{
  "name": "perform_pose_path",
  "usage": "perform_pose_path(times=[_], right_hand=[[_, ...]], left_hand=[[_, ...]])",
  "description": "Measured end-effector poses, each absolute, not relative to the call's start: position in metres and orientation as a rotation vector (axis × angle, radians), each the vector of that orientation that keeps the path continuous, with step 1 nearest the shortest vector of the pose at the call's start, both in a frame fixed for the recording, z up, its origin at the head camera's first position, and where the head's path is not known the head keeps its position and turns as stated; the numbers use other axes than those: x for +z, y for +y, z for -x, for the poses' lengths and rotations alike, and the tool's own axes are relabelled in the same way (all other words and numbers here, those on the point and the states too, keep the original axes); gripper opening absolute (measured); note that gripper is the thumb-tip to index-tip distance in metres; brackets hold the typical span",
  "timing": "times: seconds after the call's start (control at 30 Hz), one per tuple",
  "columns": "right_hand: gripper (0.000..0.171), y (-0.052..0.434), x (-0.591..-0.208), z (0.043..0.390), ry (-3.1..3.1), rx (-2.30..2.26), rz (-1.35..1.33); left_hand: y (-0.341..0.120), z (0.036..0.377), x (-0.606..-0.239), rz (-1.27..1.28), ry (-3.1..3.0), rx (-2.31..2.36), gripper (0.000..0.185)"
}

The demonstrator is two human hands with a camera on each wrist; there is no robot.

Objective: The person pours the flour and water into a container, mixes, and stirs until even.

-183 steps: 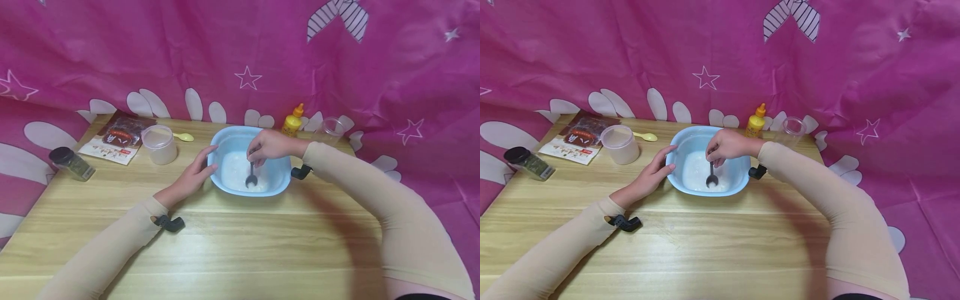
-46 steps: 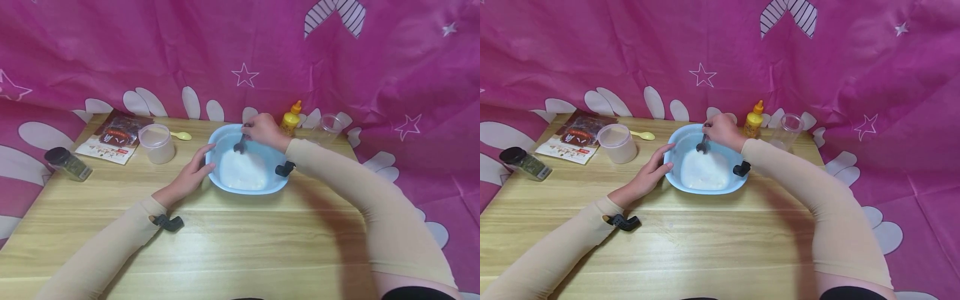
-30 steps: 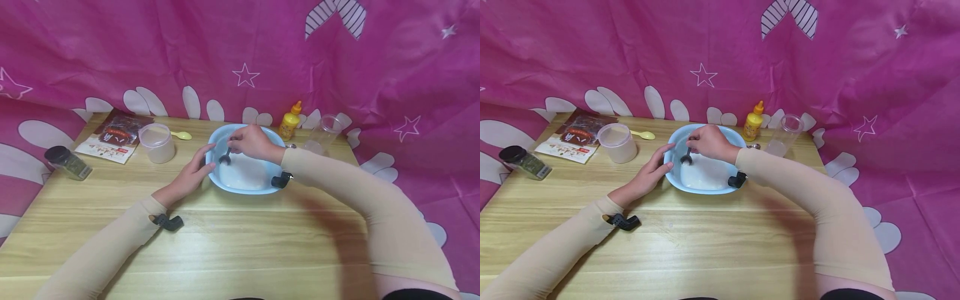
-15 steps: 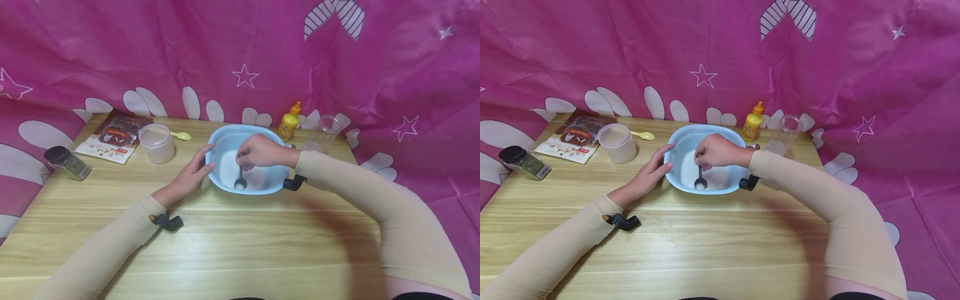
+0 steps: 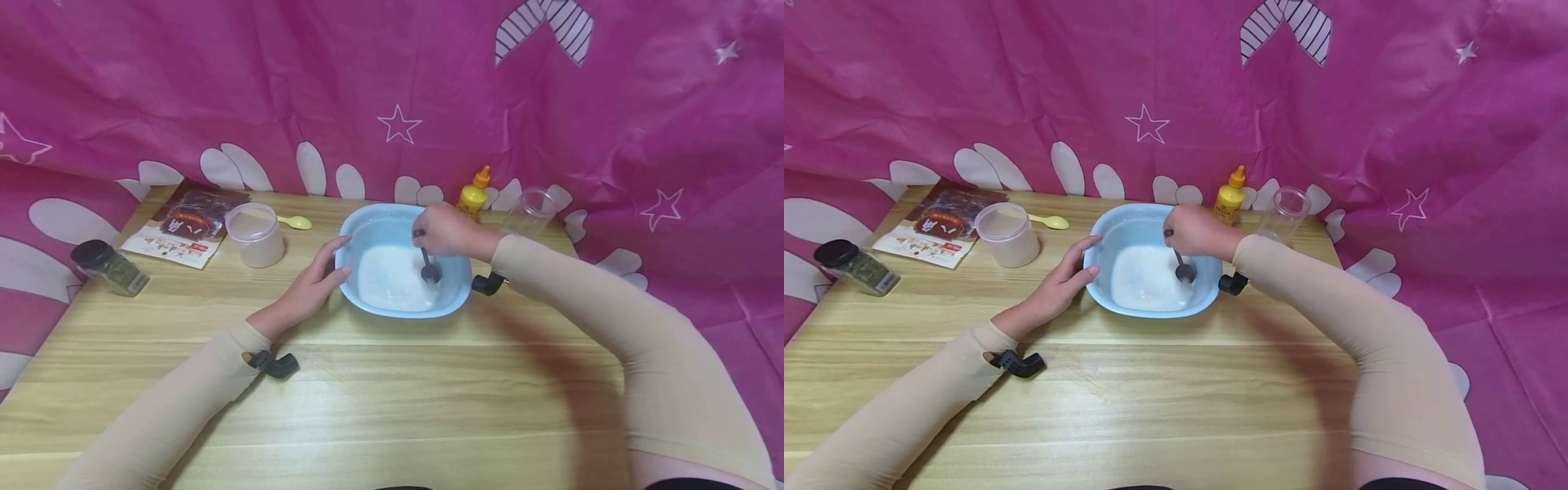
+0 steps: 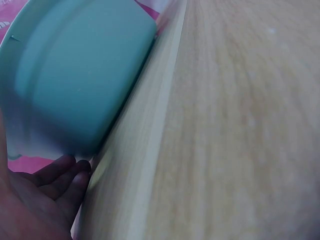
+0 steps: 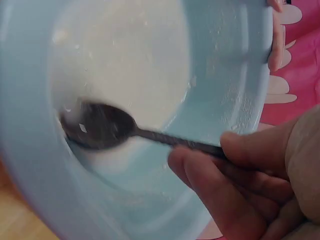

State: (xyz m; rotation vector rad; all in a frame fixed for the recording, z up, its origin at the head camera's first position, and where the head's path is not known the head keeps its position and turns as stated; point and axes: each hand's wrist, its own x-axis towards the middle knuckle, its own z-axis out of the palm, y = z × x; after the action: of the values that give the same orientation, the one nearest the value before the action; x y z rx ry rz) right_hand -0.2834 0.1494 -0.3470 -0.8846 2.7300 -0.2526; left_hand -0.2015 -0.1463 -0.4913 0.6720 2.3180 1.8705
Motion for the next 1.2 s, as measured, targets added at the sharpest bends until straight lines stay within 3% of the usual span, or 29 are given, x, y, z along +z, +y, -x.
perform_pose_path(times=[0.4, 0.8, 1.2], right_hand=[[0.021, 0.141, -0.360, 0.295, 2.962, -0.447, 0.829], [0.021, 0.123, -0.370, 0.281, 2.478, -1.026, 0.728], [0.014, 0.147, -0.352, 0.283, 2.241, -0.709, 0.760]], left_hand=[[-0.145, 0.202, -0.491, -0.682, 2.319, 1.864, 0.063], [-0.146, 0.202, -0.492, -0.682, 2.303, 1.878, 0.063], [-0.145, 0.201, -0.491, -0.671, 2.338, 1.859, 0.063]])
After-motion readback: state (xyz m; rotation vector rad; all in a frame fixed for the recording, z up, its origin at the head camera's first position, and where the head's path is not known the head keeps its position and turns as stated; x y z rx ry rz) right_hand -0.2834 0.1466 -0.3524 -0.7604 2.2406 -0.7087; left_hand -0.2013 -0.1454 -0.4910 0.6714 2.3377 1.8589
